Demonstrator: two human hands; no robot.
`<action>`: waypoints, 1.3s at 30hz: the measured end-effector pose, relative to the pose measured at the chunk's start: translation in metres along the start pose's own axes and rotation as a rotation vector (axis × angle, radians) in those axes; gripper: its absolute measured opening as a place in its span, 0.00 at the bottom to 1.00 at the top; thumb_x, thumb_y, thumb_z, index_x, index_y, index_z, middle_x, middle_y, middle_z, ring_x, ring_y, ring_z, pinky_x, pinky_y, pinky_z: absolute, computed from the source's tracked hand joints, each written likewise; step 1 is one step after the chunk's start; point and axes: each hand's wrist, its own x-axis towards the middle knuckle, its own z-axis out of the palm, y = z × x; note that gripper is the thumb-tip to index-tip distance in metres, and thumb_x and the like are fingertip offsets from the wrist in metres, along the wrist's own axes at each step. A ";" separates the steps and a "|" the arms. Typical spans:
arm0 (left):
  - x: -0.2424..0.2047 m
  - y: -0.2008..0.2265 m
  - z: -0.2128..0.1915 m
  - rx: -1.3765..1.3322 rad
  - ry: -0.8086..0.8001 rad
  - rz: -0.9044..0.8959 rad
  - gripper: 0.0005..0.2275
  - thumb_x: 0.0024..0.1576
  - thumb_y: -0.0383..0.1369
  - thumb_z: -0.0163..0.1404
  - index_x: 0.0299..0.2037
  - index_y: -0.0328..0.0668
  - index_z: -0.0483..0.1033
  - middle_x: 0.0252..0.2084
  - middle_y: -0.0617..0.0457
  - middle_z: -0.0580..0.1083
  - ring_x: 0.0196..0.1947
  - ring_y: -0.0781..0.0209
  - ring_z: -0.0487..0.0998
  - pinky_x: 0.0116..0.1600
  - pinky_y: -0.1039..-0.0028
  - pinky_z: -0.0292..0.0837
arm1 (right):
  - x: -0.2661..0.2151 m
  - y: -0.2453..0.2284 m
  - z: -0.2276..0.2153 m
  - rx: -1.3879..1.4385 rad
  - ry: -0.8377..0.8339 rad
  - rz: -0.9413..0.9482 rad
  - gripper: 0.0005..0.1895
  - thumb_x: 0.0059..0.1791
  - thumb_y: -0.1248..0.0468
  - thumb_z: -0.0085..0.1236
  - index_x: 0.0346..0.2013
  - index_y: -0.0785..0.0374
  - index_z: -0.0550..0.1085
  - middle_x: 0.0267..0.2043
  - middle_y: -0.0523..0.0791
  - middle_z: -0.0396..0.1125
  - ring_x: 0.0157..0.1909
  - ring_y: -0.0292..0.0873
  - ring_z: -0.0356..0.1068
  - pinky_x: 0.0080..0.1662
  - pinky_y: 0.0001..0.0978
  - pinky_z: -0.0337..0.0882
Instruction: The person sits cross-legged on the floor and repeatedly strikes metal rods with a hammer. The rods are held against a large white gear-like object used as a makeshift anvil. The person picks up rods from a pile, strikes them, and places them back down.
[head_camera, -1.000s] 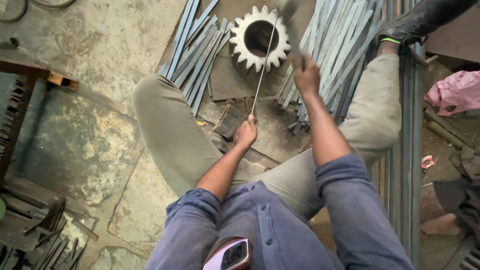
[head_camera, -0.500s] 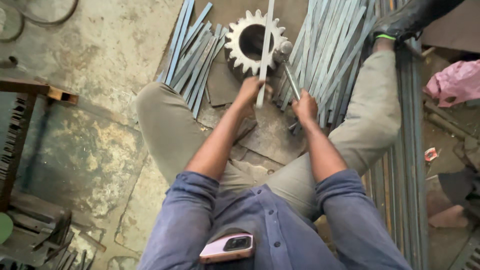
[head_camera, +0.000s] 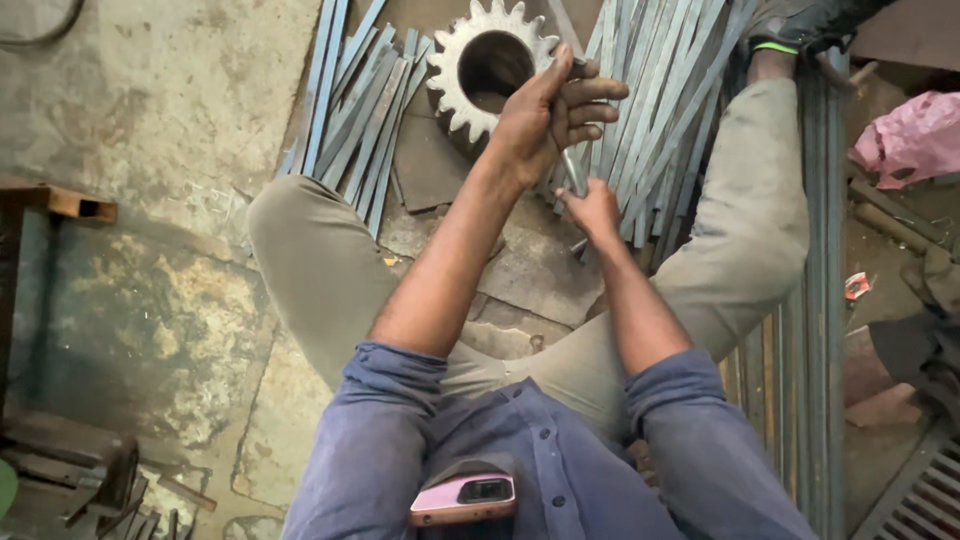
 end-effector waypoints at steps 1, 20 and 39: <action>0.002 0.001 0.001 0.021 -0.013 0.016 0.21 0.67 0.50 0.39 0.52 0.38 0.65 0.48 0.37 0.80 0.41 0.54 0.83 0.43 0.68 0.78 | 0.002 0.001 0.002 0.046 -0.054 0.043 0.22 0.42 0.48 0.73 0.33 0.63 0.77 0.28 0.51 0.73 0.32 0.54 0.75 0.37 0.46 0.72; -0.016 -0.101 -0.188 1.651 0.752 -0.012 0.15 0.55 0.45 0.54 0.42 0.43 0.80 0.37 0.35 0.79 0.39 0.33 0.79 0.41 0.48 0.73 | -0.031 -0.079 -0.086 0.586 0.251 -0.253 0.16 0.51 0.57 0.68 0.26 0.63 0.73 0.20 0.36 0.63 0.23 0.32 0.61 0.27 0.31 0.61; -0.135 -0.140 -0.155 1.610 0.668 -0.591 0.16 0.54 0.42 0.51 0.41 0.39 0.83 0.39 0.41 0.83 0.45 0.45 0.83 0.52 0.57 0.76 | -0.001 -0.150 -0.126 0.445 0.458 -0.379 0.20 0.51 0.56 0.71 0.25 0.65 0.73 0.21 0.40 0.64 0.23 0.38 0.63 0.29 0.38 0.63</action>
